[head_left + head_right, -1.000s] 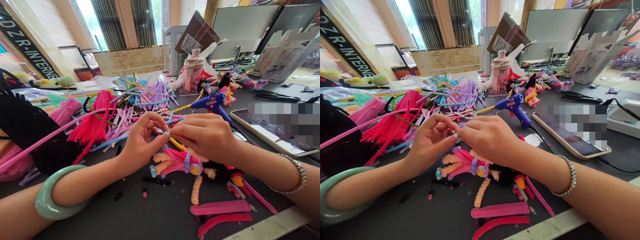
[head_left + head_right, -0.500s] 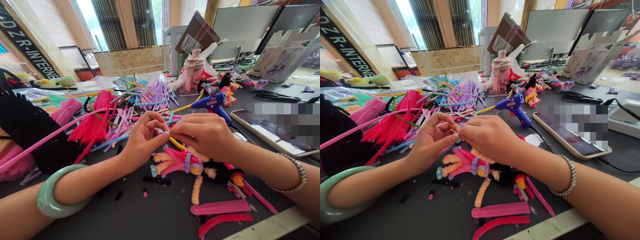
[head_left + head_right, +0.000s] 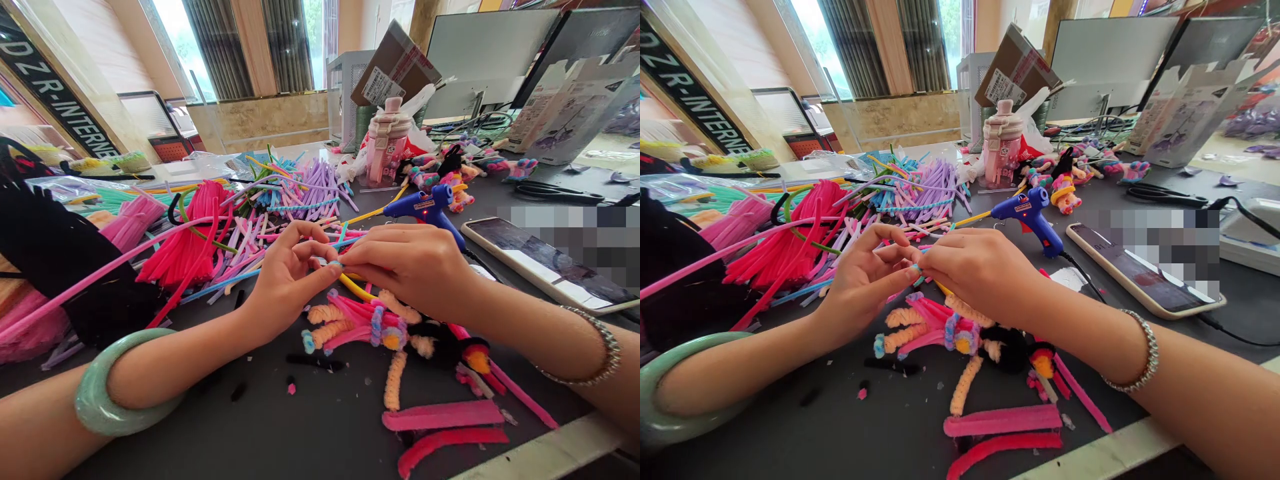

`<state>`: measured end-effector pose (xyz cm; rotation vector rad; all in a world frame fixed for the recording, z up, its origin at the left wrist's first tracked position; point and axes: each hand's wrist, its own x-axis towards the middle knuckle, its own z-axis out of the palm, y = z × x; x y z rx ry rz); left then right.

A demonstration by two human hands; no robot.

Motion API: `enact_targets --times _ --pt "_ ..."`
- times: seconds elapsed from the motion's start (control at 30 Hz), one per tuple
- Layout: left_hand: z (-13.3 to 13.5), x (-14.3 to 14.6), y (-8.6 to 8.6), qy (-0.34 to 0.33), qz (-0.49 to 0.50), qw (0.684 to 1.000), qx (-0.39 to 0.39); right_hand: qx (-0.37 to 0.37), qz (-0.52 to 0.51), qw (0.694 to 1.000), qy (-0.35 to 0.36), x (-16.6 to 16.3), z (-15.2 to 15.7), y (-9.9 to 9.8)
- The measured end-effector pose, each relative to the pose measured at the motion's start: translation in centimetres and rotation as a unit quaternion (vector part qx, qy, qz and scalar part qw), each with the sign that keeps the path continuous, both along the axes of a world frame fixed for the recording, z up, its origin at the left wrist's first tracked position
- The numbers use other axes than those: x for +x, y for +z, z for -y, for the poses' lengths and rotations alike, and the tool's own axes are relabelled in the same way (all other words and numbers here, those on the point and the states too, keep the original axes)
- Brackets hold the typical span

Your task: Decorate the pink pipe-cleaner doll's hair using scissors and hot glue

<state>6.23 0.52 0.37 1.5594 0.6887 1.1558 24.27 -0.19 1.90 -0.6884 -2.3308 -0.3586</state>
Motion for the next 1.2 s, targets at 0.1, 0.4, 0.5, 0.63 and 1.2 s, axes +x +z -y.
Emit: enact_targets --times 0.1,0.4,0.5,0.63,1.2 --pt "0.0 0.0 0.0 0.001 0.003 1.000 -0.002 -0.002 0.000 1.000 0.005 0.0 0.0 0.1" --pt "-0.1 0.0 -0.1 0.008 0.009 1.000 0.013 -0.037 -0.034 0.999 -0.014 -0.1 0.1 0.1" --pt "-0.1 0.0 -0.1 0.013 0.007 1.000 0.022 -0.063 -0.062 0.996 -0.018 -0.3 0.2 0.0" --pt "-0.2 -0.1 -0.1 0.016 0.008 0.999 0.028 -0.120 -0.102 0.987 -0.019 -0.5 0.3 0.1" --pt "-0.4 -0.2 -0.3 0.010 0.002 0.998 0.057 -0.237 -0.201 0.950 -0.035 -1.1 0.6 0.2"
